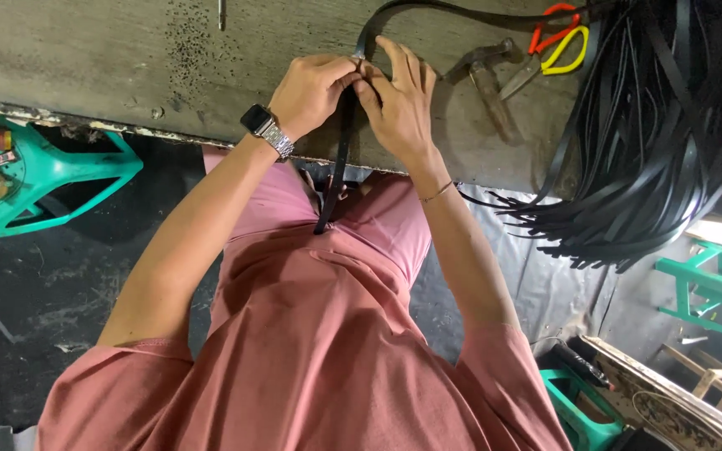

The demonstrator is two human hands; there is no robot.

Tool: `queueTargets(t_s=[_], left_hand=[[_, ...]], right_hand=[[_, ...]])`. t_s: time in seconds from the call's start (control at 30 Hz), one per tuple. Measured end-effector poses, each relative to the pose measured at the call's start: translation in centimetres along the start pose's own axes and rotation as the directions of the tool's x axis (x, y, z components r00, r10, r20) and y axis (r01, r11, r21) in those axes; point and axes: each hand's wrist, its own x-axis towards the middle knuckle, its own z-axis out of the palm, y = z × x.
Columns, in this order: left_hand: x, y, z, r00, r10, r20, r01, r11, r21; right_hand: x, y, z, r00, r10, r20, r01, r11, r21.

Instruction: Punching holes into leather straps using a hammer and a metal punch tool on a workbench.

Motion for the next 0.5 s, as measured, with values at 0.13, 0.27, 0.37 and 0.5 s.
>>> queueTargets(t_s=[0.13,0.27,0.37,0.5], left_hand=[[-0.2,-0.5,0.8,1.0,-0.003,0.015,0.002,0.997,0.072],[0.9,0.8,-0.5,0.985,-0.141,-0.098,0.11,0.957,-0.27],[0.6,0.2,-1.1,0.914,-0.33,-0.236,0.173,0.843,-0.51],[0.3,-0.9,0.5,0.947,-0.232,-0.222,0.176,0.953,-0.246]], right_hand=[[-0.5,0.5,0.4,0.996,0.011,0.084,-0.007,0.999,-0.044],[-0.7,-0.1,0.1,0.995,0.073,0.065,-0.07,0.997,-0.044],[-1.0,0.0,0.5,0.994,0.073,0.083,-0.072,0.997,-0.023],[-1.4,0.0,0.4,0.994,0.039,0.105,-0.041,0.999,0.014]])
